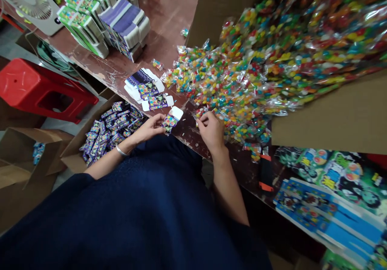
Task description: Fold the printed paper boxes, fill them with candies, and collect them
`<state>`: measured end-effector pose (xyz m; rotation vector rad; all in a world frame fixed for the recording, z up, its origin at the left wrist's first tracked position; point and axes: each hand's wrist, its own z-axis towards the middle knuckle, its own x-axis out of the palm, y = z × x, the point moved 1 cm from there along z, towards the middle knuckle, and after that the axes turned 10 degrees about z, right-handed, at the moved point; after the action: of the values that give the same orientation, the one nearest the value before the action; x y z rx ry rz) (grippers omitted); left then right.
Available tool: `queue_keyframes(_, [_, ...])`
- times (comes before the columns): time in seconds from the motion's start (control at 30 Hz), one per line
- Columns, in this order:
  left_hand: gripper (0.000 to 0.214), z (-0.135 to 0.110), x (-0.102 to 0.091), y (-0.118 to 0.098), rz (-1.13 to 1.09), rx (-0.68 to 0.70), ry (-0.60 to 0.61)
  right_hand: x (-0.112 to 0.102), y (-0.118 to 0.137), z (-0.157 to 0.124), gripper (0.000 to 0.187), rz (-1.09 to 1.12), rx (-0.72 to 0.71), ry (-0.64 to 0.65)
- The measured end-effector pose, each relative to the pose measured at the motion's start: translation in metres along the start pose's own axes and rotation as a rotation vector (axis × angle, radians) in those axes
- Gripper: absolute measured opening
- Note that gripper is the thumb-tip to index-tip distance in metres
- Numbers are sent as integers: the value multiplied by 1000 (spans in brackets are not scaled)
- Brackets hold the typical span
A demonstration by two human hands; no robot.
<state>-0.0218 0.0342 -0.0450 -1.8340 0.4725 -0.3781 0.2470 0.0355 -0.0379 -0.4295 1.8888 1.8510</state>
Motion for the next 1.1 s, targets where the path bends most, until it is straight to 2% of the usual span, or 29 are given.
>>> queue_keyframes(0.1, [47,0,6,-1,116,61,43,-4,25,-3,28,301,-4,-124])
queue_keyframes(0.17, [43,-1,10,-6,166,75,57,-3,48,-5,25,408,-66,-194])
queue_keyframes(0.27, [29,-2,16,-13,258,97,20,5,76,-7,19,410,-116,-222])
queue_keyframes(0.33, [25,-3,19,-16,304,124,1,10,85,-7,17,318,-150,-222])
queue_keyframes(0.5, [24,-7,24,-15,277,180,-73,10,88,-7,16,-40,-316,-145])
queue_keyframes(0.73, [23,-10,28,-14,326,242,-198,-3,89,-6,19,-190,-290,-12])
queue_keyframes(0.83, [24,-9,29,-14,337,252,-218,-2,89,-6,22,-211,-299,-7])
queue_keyframes(0.97, [26,-7,32,-9,192,229,-222,6,85,-3,28,-128,-353,11])
queue_keyframes(1.1, [32,-8,41,-5,67,203,-206,16,75,-1,38,17,-312,109])
